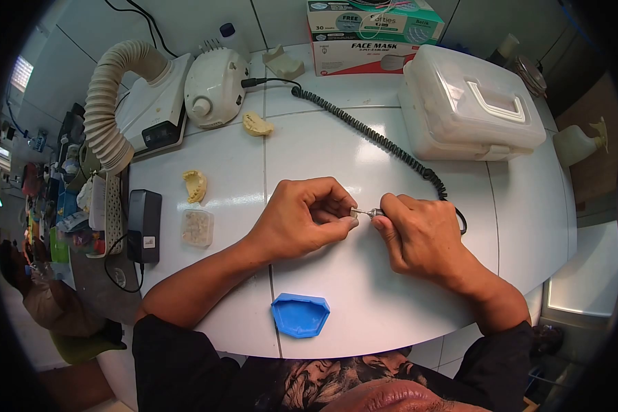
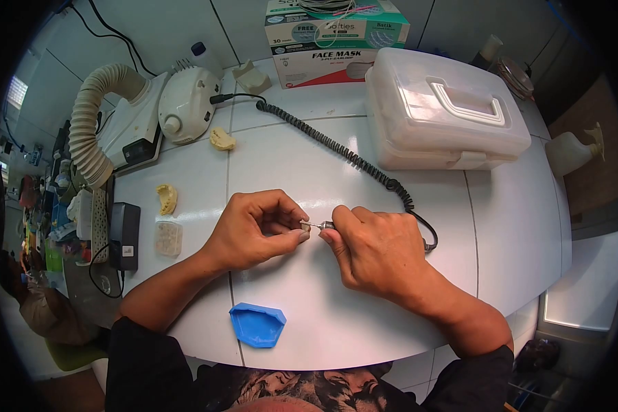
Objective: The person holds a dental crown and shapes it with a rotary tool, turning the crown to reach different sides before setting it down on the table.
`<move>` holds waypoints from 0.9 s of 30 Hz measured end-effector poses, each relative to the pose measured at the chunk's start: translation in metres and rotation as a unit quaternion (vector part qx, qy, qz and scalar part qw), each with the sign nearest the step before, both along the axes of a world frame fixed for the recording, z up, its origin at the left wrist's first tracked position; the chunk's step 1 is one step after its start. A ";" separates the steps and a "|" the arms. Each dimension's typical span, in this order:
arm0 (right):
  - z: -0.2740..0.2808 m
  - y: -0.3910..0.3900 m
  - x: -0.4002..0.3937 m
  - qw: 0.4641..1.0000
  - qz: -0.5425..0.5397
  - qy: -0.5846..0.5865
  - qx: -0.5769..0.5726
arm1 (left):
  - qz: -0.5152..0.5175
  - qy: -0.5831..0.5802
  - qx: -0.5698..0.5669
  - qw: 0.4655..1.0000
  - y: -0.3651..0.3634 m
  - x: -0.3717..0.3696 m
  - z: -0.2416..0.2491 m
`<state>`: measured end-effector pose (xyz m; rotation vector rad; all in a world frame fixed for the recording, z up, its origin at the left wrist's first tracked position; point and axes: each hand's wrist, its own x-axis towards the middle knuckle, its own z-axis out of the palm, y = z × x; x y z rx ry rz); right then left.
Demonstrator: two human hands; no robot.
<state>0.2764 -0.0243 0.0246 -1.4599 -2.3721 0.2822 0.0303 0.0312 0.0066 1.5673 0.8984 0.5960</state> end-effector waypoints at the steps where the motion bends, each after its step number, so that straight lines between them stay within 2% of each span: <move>1: 0.000 0.000 0.000 1.000 -0.002 0.002 0.002 | -0.003 0.001 0.001 1.000 0.000 0.000 0.000; 27: -0.001 0.000 0.001 1.000 0.002 0.003 -0.002 | -0.002 0.002 0.005 1.000 0.000 0.000 0.000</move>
